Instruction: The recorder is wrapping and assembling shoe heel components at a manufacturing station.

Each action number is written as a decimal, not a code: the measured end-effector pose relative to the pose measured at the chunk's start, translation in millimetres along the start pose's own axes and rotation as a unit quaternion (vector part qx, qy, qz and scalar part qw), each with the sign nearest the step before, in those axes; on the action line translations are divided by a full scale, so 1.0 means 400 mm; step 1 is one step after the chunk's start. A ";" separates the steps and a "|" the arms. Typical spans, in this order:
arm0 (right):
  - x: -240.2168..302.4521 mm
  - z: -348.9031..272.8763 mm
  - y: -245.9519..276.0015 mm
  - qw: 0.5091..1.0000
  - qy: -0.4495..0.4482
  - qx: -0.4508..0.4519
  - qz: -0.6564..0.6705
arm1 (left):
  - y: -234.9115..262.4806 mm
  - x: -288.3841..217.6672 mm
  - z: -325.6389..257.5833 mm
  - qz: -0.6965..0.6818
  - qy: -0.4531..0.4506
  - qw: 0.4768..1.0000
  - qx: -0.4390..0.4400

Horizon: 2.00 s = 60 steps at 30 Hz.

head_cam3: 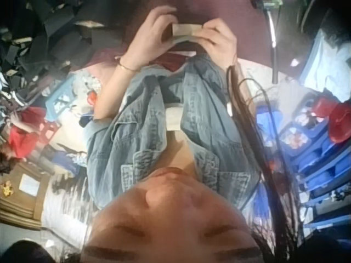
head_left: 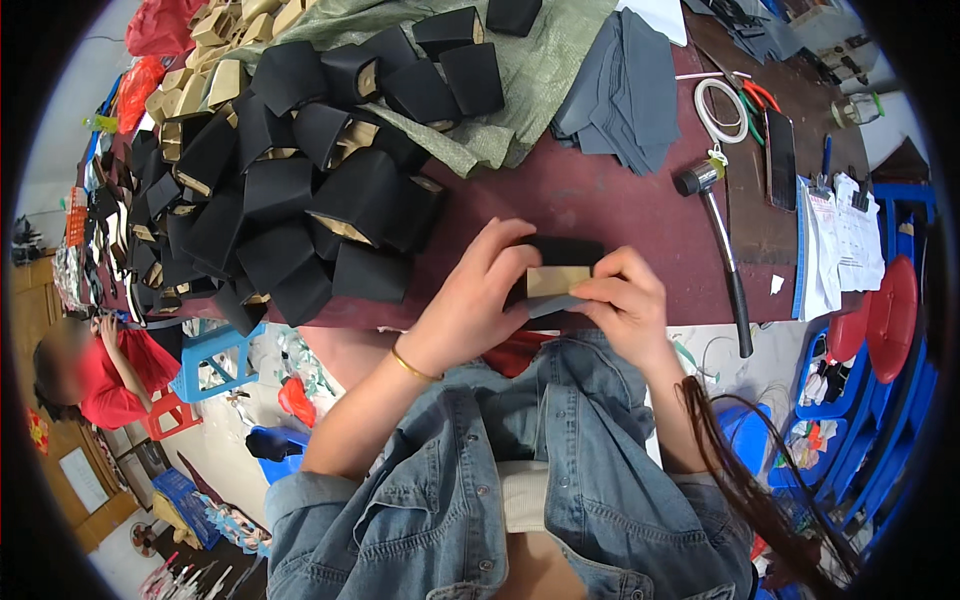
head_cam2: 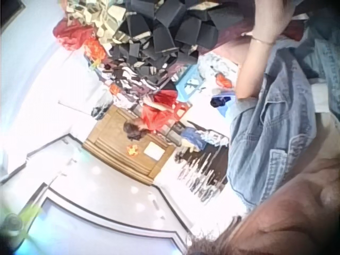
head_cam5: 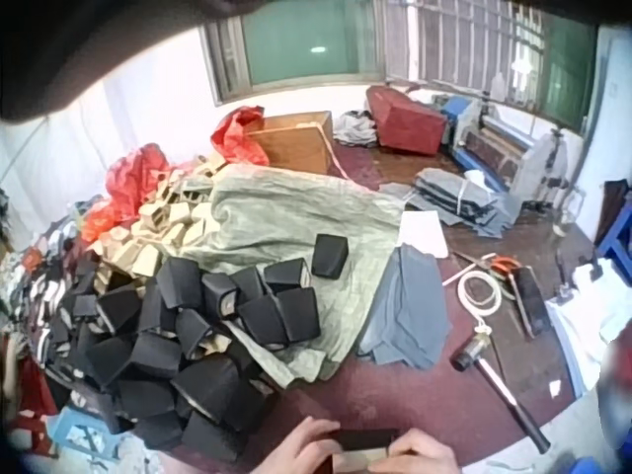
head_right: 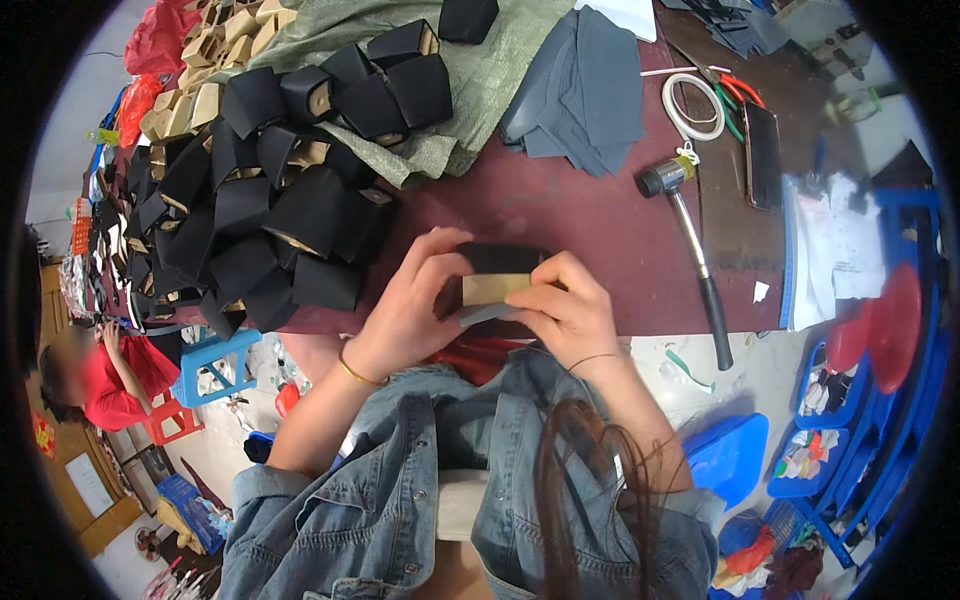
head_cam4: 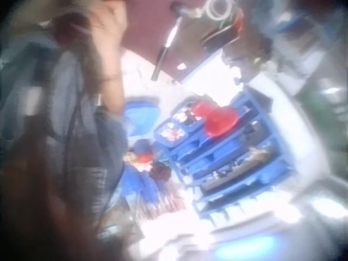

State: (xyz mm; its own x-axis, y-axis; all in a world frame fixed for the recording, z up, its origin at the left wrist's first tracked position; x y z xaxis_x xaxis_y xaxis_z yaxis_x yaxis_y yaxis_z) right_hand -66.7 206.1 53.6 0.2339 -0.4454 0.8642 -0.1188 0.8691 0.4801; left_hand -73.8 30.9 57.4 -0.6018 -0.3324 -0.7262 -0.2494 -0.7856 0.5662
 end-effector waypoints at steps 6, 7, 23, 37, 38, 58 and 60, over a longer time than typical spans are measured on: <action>-0.078 -0.018 -0.060 0.930 -0.259 0.004 0.260 | 0.008 -0.014 -0.013 -0.001 -0.024 1.000 -0.018; -0.077 -0.017 -0.061 0.930 -0.260 0.006 0.261 | 0.007 -0.014 -0.015 -0.001 -0.021 1.000 -0.018; -0.011 -0.012 -0.080 0.965 -0.212 -0.087 0.126 | -0.020 -0.003 -0.026 -0.008 0.037 0.993 -0.113; 0.033 0.055 -0.048 0.991 -0.097 0.063 -0.067 | -0.038 -0.002 -0.045 0.029 0.002 0.994 -0.104; 0.031 0.053 -0.049 0.992 -0.118 0.028 -0.046 | -0.036 -0.003 -0.039 0.040 -0.003 0.993 -0.114; -0.019 0.032 -0.022 0.976 -0.208 0.026 0.065 | -0.030 0.061 -0.019 -0.167 0.155 0.969 -0.093; -0.038 0.017 -0.032 0.967 -0.227 0.032 0.115 | -0.036 0.057 -0.004 -0.092 0.127 0.986 -0.052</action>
State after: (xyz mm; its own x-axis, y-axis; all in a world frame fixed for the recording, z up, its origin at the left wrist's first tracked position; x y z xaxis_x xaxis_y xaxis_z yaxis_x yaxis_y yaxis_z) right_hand -75.5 200.1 35.2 -0.2514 -0.3027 0.9193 -0.1808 0.9478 0.2627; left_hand -82.7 33.8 32.1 -0.3415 -0.2883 -0.8946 -0.2494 -0.8899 0.3820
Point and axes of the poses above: each hand's wrist, its own z-axis towards the middle knuckle, its own y-axis out of the back of the hand, x = y × z, the point moved 5 cm from there along z, towards the middle knuckle, and after that the axes turned 14 degrees about -y, right-handed, at the moved point
